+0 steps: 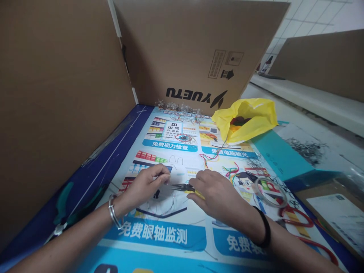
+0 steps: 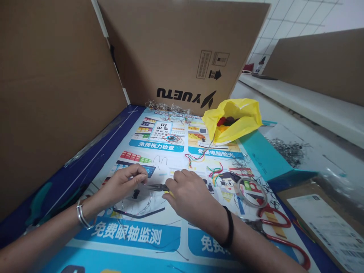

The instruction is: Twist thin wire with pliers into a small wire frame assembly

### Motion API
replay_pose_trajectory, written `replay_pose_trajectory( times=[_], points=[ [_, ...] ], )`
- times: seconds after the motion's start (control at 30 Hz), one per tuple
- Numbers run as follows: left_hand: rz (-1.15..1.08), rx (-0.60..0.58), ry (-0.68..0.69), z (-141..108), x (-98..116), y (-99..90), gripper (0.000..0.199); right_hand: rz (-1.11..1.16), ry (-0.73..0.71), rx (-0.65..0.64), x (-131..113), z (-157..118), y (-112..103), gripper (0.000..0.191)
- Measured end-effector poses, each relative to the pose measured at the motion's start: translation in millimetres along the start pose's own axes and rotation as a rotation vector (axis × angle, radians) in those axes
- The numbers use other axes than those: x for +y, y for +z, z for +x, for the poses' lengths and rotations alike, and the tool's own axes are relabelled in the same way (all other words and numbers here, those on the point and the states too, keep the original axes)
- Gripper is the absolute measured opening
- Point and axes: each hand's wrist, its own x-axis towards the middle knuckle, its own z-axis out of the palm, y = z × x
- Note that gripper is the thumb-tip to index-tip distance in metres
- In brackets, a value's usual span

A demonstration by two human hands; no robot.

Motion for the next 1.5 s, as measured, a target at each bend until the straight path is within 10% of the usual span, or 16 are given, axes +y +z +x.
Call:
replay_pose_trajectory(
  times=[1.5],
  points=[
    [0.241, 0.032, 0.067, -0.1, -3.0, 1.0, 0.01, -0.343, -0.181, 0.145, -4.7, 4.9, 3.6, 0.01]
  ],
)
